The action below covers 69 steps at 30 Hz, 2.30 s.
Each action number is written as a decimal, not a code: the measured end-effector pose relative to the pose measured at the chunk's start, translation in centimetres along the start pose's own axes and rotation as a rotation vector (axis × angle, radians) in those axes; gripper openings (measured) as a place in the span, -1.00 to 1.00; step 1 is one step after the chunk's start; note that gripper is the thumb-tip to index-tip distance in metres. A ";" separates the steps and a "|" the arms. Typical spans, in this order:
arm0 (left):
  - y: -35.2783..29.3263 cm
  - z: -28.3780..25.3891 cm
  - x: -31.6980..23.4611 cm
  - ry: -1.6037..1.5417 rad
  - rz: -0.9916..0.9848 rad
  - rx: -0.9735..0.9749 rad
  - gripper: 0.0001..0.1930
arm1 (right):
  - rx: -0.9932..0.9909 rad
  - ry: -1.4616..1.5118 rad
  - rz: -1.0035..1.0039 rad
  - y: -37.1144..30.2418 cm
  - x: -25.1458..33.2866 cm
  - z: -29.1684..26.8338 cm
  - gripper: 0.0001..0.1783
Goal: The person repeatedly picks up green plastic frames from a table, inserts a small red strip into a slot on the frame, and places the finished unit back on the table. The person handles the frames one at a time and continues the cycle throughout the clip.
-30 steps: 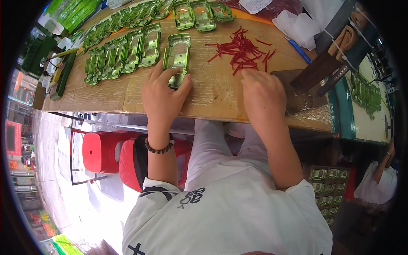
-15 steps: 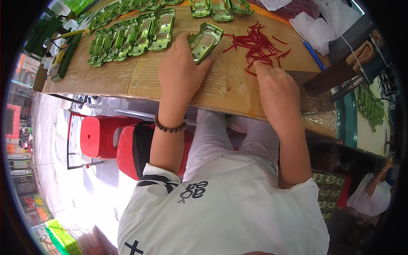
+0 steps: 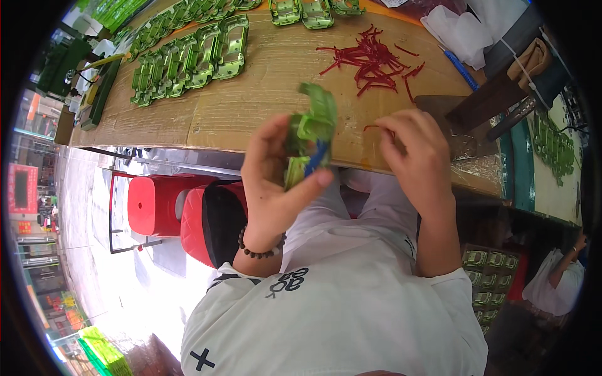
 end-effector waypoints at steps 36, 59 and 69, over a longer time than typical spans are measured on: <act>-2.4 3.3 1.1 -0.087 -0.348 0.325 -0.28 | -0.456 0.797 0.117 -2.2 2.7 -2.3 -0.70; -2.7 4.1 4.6 -1.099 -0.962 1.243 -0.34 | -0.193 1.434 -0.415 -2.4 -2.3 -2.0 -0.57; -2.8 4.2 5.1 -1.132 -1.016 1.236 -0.32 | -0.161 1.420 -0.416 -2.7 -2.6 -1.8 -0.58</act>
Point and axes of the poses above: each hand's wrist, its own y-axis towards the middle knuckle, its own z-axis out of the palm, x = y × z, the point moved 1 cm from there along y, towards the middle knuckle, and after that the axes turned 15 degrees about -z, right-handed, at the moved point
